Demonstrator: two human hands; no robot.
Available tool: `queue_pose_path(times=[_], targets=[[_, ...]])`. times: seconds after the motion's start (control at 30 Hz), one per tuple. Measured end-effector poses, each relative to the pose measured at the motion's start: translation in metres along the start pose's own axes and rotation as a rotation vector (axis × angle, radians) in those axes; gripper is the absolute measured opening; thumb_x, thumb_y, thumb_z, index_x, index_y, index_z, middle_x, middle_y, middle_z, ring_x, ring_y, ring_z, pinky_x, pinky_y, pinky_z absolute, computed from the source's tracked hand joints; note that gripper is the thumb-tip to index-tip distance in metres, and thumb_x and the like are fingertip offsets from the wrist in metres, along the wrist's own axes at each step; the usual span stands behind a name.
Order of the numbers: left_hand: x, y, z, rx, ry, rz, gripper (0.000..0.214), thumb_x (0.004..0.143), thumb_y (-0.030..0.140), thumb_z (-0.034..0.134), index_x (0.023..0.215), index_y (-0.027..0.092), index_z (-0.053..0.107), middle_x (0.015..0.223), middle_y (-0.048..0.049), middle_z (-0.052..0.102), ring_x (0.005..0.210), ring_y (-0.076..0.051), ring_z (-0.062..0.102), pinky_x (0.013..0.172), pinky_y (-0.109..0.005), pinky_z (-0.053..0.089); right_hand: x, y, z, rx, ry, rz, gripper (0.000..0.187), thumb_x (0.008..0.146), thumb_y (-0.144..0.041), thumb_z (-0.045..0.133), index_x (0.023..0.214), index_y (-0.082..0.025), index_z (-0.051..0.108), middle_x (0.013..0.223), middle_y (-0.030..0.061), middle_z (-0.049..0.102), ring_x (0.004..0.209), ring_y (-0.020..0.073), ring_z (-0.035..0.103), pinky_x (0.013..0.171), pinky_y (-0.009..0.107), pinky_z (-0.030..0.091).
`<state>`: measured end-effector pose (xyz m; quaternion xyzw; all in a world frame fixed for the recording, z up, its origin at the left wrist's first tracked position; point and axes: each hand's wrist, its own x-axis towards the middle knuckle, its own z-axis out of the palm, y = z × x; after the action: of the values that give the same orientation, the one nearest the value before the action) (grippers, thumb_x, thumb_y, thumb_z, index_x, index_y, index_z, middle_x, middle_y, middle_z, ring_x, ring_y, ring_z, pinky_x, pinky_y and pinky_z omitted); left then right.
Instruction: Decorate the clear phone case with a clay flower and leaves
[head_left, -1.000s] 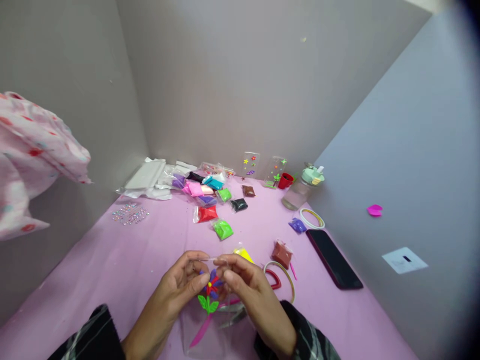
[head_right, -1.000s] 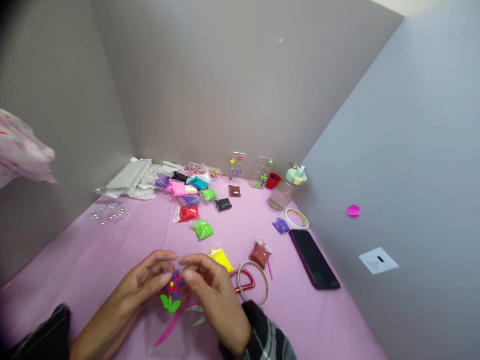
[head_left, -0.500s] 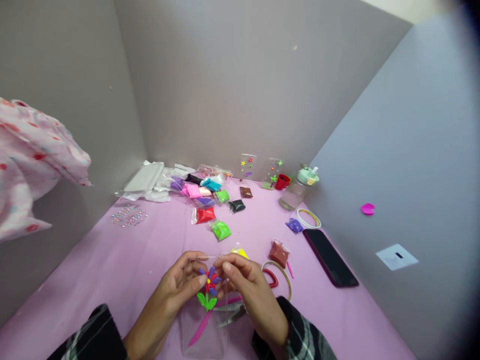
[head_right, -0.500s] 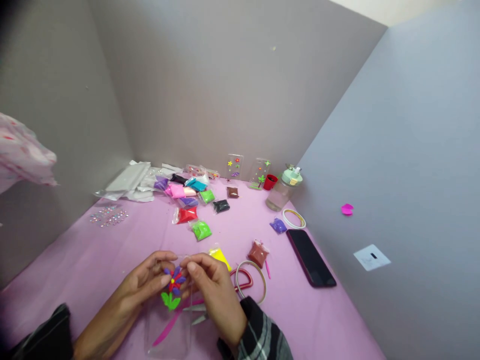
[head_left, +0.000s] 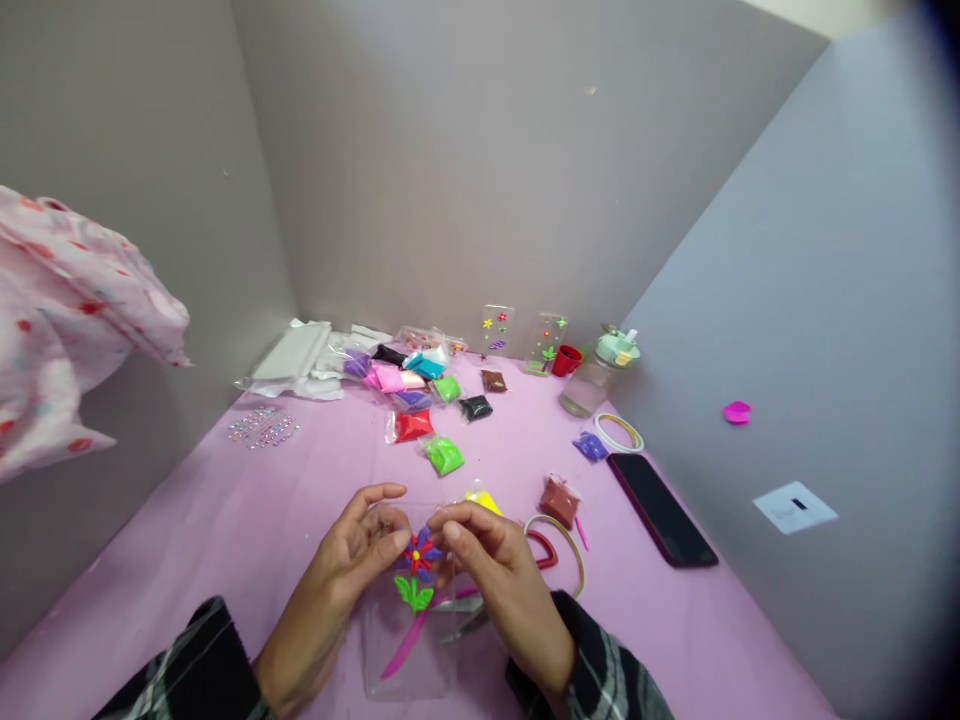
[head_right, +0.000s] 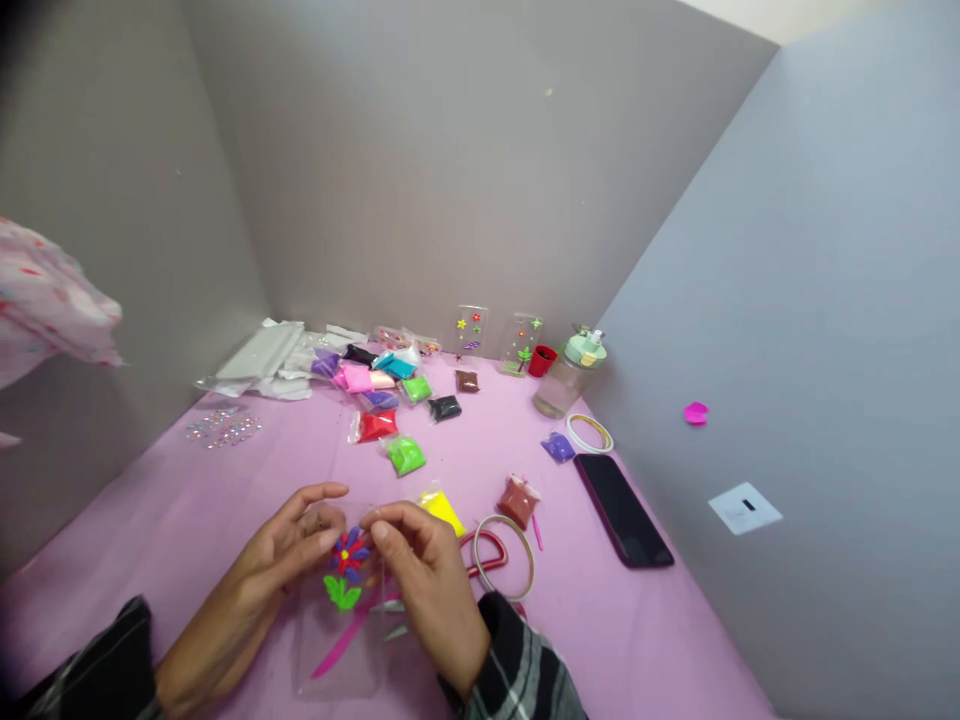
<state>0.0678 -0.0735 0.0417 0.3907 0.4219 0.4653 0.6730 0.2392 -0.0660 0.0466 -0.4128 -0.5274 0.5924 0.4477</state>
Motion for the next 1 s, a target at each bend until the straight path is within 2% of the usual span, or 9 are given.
queue_pose_path(times=[0.13,0.33,0.7,0.87,1.0], targets=[[-0.002,0.003,0.001,0.045,0.0,0.005,0.041,0.091,0.038,0.06,0.127,0.03,0.043,0.09,0.0023,0.055,0.092,-0.017,0.053,0.085,-0.028,0.041,-0.004,-0.001,0.004,-0.095,0.034,-0.075,0.027,0.092,-0.042,0.061,0.094,-0.016,0.069,0.081,0.0019,0.062,0.066,0.0112,0.059,0.063,0.023,0.05],[-0.006,0.005,0.002,0.072,-0.032,0.022,0.039,0.092,0.035,0.057,0.127,0.029,0.041,0.087,0.0031,0.052,0.086,-0.017,0.052,0.08,-0.028,0.043,-0.009,0.001,0.008,-0.142,0.035,-0.111,0.022,0.094,-0.037,0.059,0.099,-0.019,0.069,0.088,0.0034,0.064,0.069,0.0112,0.06,0.064,0.023,0.051],[-0.005,0.004,-0.001,0.071,-0.056,0.046,0.039,0.09,0.036,0.058,0.125,0.03,0.042,0.086,0.0034,0.051,0.086,-0.017,0.053,0.079,-0.028,0.043,-0.011,-0.001,0.01,-0.158,0.053,-0.117,0.02,0.094,-0.037,0.059,0.097,-0.02,0.07,0.087,0.0034,0.065,0.072,0.0125,0.062,0.065,0.024,0.051],[-0.007,0.004,-0.002,0.064,-0.052,0.053,0.039,0.092,0.035,0.057,0.127,0.031,0.043,0.088,0.0028,0.053,0.088,-0.017,0.052,0.082,-0.029,0.042,-0.012,-0.003,0.01,-0.087,0.042,-0.095,0.021,0.092,-0.038,0.061,0.096,-0.019,0.07,0.084,0.002,0.064,0.065,0.01,0.062,0.063,0.022,0.052],[-0.008,0.006,-0.002,-0.052,-0.056,-0.002,0.035,0.093,0.031,0.055,0.127,0.031,0.048,0.095,0.0014,0.057,0.096,-0.019,0.053,0.087,-0.03,0.043,-0.008,-0.004,0.007,0.063,0.018,-0.024,0.026,0.09,-0.042,0.064,0.094,-0.017,0.068,0.079,0.0006,0.064,0.06,0.0086,0.063,0.059,0.02,0.052]])
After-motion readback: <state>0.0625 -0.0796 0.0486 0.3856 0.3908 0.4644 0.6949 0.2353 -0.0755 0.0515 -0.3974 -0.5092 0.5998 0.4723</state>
